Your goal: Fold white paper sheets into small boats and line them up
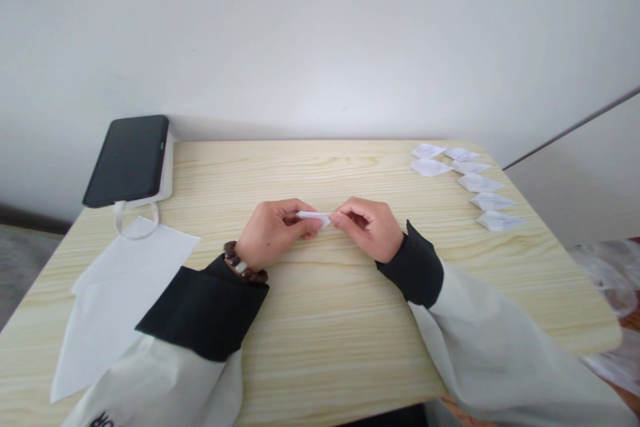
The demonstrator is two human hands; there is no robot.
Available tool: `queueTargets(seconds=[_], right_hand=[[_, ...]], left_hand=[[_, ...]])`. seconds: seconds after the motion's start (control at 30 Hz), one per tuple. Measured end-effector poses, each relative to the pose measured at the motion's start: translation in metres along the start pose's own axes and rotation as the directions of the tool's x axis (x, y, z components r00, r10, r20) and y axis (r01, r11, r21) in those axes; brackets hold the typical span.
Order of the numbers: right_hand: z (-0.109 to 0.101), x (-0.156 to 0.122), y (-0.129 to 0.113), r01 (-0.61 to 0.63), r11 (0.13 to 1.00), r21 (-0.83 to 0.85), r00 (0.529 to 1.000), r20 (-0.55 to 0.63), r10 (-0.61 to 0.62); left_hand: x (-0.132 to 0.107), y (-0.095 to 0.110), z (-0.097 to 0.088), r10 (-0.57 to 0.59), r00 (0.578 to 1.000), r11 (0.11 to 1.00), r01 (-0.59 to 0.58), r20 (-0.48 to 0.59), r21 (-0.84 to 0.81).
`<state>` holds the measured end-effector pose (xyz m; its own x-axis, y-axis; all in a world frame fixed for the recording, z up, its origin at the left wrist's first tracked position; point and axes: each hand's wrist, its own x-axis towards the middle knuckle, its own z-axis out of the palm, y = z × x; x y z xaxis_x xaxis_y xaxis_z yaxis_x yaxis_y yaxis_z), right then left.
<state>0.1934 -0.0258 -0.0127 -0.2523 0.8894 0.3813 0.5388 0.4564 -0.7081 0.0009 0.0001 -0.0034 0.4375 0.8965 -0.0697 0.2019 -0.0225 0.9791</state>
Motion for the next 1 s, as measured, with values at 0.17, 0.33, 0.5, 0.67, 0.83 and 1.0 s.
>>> queueTargets(seconds=[0.17,0.33,0.5,0.67,0.83,1.0], right_hand=[[-0.004,0.001,0.006,0.033,0.997,0.074,0.998,0.042,-0.037],[-0.006,0.002,0.008,0.039,0.99,0.138,0.996,0.07,-0.049],[0.001,0.002,0.006,-0.009,0.999,0.033,0.992,-0.125,0.013],[0.016,0.007,0.001,-0.027,0.996,0.091,0.963,-0.266,0.05],[0.018,0.01,-0.004,0.028,0.987,0.158,0.974,-0.225,0.008],[0.01,0.007,-0.006,0.082,0.987,0.141,0.988,-0.141,-0.062]], left_hand=[[0.0,0.006,-0.003,0.011,0.998,1.0,-0.011,0.065,-0.013],[0.0,0.007,-0.003,-0.011,0.998,0.996,0.017,0.063,-0.09],[0.005,0.003,0.002,-0.04,0.994,0.985,0.023,-0.097,-0.169],[0.011,0.003,0.004,0.032,0.993,0.988,-0.049,-0.116,-0.149],[0.01,0.002,-0.002,0.082,0.989,0.992,-0.092,-0.119,-0.082],[0.007,0.003,-0.006,0.09,0.992,0.993,-0.096,-0.088,-0.065]])
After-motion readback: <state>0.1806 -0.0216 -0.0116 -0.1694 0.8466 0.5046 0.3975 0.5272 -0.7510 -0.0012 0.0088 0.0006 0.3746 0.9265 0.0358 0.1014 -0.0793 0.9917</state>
